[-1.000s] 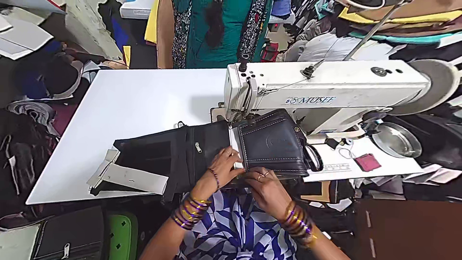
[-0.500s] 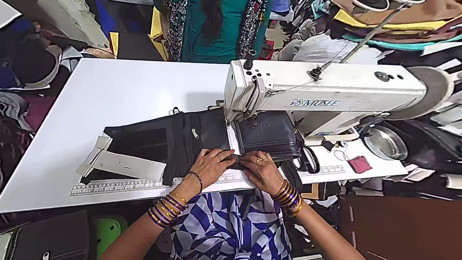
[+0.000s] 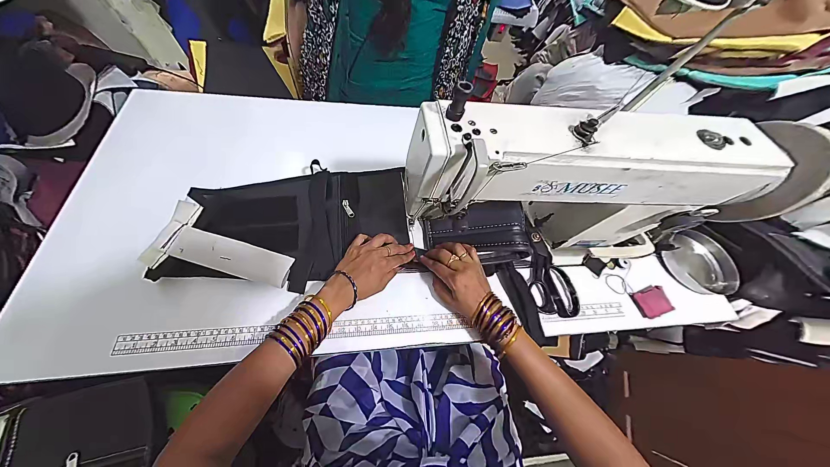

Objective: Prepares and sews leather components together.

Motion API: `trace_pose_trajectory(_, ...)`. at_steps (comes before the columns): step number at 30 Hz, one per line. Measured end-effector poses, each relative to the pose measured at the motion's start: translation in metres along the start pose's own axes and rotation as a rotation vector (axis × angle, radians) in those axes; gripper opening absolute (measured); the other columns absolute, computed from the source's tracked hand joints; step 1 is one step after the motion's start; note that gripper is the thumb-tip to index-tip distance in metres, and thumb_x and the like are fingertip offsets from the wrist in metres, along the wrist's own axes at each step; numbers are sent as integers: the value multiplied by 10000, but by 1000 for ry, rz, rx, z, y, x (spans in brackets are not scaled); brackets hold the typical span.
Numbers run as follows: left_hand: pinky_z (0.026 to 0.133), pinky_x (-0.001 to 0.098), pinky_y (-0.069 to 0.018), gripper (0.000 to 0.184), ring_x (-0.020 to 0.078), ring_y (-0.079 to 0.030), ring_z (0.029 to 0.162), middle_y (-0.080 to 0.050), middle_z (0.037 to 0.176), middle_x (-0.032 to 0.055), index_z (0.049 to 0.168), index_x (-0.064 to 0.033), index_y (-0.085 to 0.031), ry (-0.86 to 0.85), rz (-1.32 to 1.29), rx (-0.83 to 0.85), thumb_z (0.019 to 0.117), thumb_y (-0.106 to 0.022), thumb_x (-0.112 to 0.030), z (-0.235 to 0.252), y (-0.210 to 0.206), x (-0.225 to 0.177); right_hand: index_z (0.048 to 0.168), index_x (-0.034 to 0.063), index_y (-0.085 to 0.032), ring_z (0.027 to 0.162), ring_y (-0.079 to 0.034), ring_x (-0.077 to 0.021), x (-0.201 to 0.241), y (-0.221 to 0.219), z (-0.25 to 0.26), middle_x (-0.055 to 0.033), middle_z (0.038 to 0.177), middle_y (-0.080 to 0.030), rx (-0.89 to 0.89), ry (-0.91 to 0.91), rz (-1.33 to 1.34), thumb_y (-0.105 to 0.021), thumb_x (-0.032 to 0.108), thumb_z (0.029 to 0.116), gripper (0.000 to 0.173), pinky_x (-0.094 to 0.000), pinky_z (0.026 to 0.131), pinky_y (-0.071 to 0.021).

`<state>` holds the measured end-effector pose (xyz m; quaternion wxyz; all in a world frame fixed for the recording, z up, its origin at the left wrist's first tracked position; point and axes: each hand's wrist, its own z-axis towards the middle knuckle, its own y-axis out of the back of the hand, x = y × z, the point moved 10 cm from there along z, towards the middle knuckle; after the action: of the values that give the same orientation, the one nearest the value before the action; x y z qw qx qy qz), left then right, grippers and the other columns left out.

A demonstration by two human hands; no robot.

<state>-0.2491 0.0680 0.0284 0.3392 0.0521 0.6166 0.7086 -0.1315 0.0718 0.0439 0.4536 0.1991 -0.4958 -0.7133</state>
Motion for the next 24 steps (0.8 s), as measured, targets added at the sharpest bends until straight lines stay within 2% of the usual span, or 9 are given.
trace_pose_trajectory(4, 956, 550, -443, 336, 293, -592, 1293, -678, 1360, 31, 1282, -162, -734, -1, -15, -23, 1014, -531, -172, 9, 4, 13, 1062, 4, -788, 1186, -667, -350, -13, 20, -2, -147, 1161, -751, -67, -48, 276, -573, 41, 854, 301, -549, 1061, -456)
trace_pose_trajectory(6, 961, 553, -447, 341, 292, -592, 1293, -679, 1359, 31, 1285, -169, -733, -3, -6, -29, 1015, -524, -184, 14, 5, 19, 996, -35, -776, 1124, -696, -281, -33, 54, -16, -158, 1115, -756, -168, -148, 371, -575, 67, 892, 248, -454, 1030, -512)
trace_pose_trajectory(7, 950, 549, -452, 343, 290, -599, 1281, -685, 1348, 31, 1278, -170, -738, -9, 2, -47, 1009, -526, -180, 16, 6, 21, 989, -52, -763, 1061, -709, -261, -50, 75, -28, -170, 1071, -753, -213, -241, 325, -579, 83, 904, 244, -428, 975, -545)
trace_pose_trajectory(9, 923, 541, -468, 334, 293, -618, 1251, -698, 1324, 33, 1255, -168, -750, -23, 20, -90, 1003, -531, -183, 18, 8, 25, 1039, -90, -731, 940, -714, -339, -90, 114, -58, -245, 1022, -728, -216, -473, 79, -570, 74, 932, 253, -495, 850, -568)
trace_pose_trajectory(11, 919, 558, -469, 323, 312, -617, 1252, -703, 1315, 39, 1244, -160, -754, -25, 16, -109, 1005, -537, -179, 22, 12, 29, 1159, -93, -696, 1021, -681, -502, -135, 145, -89, -333, 1120, -685, -98, -760, -167, -578, 87, 995, 271, -665, 875, -514)
trace_pose_trajectory(13, 929, 582, -462, 328, 339, -605, 1268, -701, 1319, 51, 1248, -156, -752, -23, 2, -95, 1011, -526, -168, 27, 14, 34, 1181, -92, -681, 1104, -604, -592, -167, 163, -116, -385, 1183, -633, -40, -974, -297, -598, 131, 1010, 294, -755, 913, -421)
trace_pose_trajectory(16, 959, 594, -459, 329, 354, -586, 1301, -698, 1319, 71, 1255, -156, -745, -15, 2, -63, 1028, -509, -193, 34, 13, 44, 1069, -127, -693, 1119, -593, -609, -180, 161, -133, -406, 1166, -628, -76, -1018, -429, -557, 175, 1025, 333, -756, 913, -415)
trace_pose_trajectory(19, 982, 598, -458, 319, 360, -587, 1299, -694, 1321, 85, 1249, -143, -745, -13, -13, -56, 1023, -525, -185, 36, 13, 47, 1057, -130, -686, 1138, -597, -588, -177, 146, -136, -398, 1172, -628, -89, -1020, -491, -498, 176, 1045, 360, -725, 907, -436)
trace_pose_trajectory(24, 1015, 567, -454, 330, 336, -584, 1303, -671, 1364, 73, 1286, -139, -727, -45, -14, -63, 1029, -529, -199, 23, 11, 35, 1001, -136, -687, 1123, -616, -566, -173, 141, -135, -386, 1139, -645, -104, -992, -509, -518, 148, 1031, 331, -690, 907, -456)
